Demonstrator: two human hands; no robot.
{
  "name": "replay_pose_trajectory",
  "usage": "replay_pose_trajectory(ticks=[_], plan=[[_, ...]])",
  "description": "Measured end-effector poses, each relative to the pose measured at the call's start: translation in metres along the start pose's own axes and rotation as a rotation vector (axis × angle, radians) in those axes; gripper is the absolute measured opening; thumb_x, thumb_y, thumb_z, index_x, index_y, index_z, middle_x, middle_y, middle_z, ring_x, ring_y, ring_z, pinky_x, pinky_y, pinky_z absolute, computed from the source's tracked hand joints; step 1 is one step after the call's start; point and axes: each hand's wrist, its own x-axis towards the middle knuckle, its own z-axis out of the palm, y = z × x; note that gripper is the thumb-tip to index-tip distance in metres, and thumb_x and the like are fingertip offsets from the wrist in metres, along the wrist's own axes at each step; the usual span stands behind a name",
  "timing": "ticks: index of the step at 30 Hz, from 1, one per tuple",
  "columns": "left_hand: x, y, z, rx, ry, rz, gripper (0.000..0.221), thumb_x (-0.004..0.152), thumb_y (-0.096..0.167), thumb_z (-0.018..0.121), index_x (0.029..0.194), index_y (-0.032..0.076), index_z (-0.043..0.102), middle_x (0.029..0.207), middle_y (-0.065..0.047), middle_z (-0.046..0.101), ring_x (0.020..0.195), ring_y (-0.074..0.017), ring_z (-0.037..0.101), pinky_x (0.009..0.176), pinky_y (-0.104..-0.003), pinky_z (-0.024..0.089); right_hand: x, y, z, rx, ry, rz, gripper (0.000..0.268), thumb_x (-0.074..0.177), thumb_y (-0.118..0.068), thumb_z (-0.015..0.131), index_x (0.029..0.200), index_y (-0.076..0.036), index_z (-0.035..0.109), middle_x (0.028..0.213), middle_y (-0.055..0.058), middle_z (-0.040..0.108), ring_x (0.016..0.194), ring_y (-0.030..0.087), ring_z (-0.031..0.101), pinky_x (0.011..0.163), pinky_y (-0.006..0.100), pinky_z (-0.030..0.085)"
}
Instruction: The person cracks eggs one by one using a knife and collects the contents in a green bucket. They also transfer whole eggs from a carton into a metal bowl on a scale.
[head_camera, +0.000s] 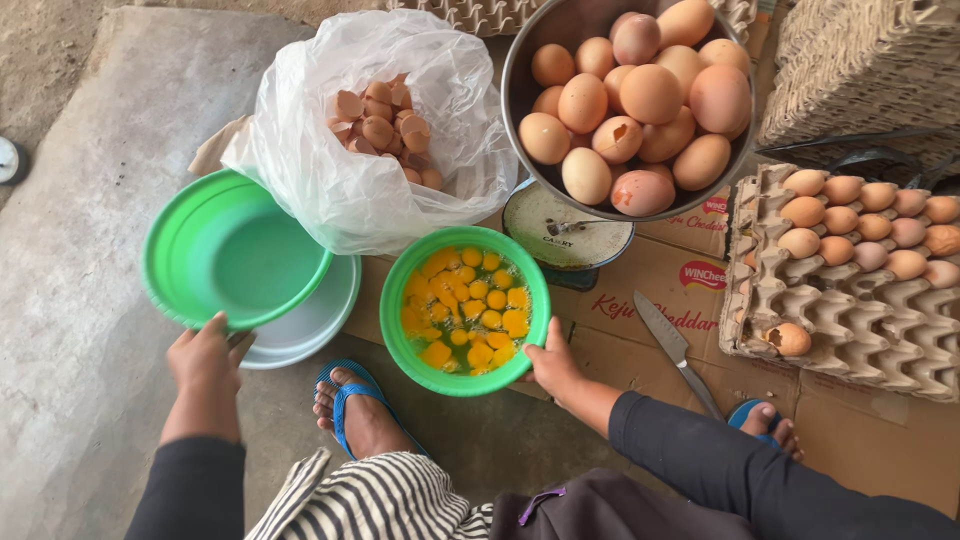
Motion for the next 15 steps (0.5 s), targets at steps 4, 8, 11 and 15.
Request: replay_pose_trajectory(ticks=[4, 8, 11, 15], plan=[[-0.047, 0.009, -0.043, -0.062, -0.061, 0.143, 0.027, 0.102, 0.004, 0.061, 0.124, -0.011, 0.059, 0.121, -0.020, 0.066, 0.102, -0.0338, 0.072, 0.087, -0.043, 0.060, -0.002, 0.004, 0.014, 0.028, -0.008, 0.023, 0.076, 0.096, -0.017, 0.054, 0.155, -0.017, 0.006, 0.133, 0.012, 0.056, 0.101, 0.024, 0.071, 0.066, 0.037, 0.064], [-0.109, 0.045, -0.084, 0.073, -0.161, 0.099, 0.031, 0.106, 0.006, 0.054, 0.130, -0.013, 0.055, 0.125, -0.022, 0.065, 0.109, -0.0332, 0.069, 0.094, -0.044, 0.055, -0.001, -0.007, -0.006, -0.092, -0.175, -0.281, 0.069, 0.102, -0.029, 0.063, 0.153, -0.008, 0.020, 0.137, 0.016, 0.056, 0.115, 0.026, 0.063, 0.086, 0.044, 0.061], [-0.138, 0.097, -0.076, 0.268, -0.227, -0.031, 0.038, 0.104, 0.010, 0.052, 0.135, -0.012, 0.056, 0.122, -0.024, 0.066, 0.108, -0.0340, 0.067, 0.097, -0.048, 0.056, -0.015, -0.019, -0.069, -0.765, -0.070, -0.115, 0.077, 0.090, -0.046, 0.068, 0.152, -0.014, 0.033, 0.110, 0.016, 0.070, 0.097, 0.033, 0.071, 0.083, 0.049, 0.058], [-0.171, 0.148, -0.022, 0.600, -0.370, -0.011, 0.045, 0.098, 0.015, 0.060, 0.135, -0.010, 0.060, 0.120, -0.023, 0.072, 0.107, -0.0311, 0.071, 0.097, -0.045, 0.056, -0.048, -0.017, -0.177, -1.290, 0.238, -0.512, 0.050, 0.085, -0.037, 0.073, 0.121, -0.006, 0.057, 0.115, 0.020, 0.065, 0.104, 0.039, 0.064, 0.085, 0.051, 0.053]])
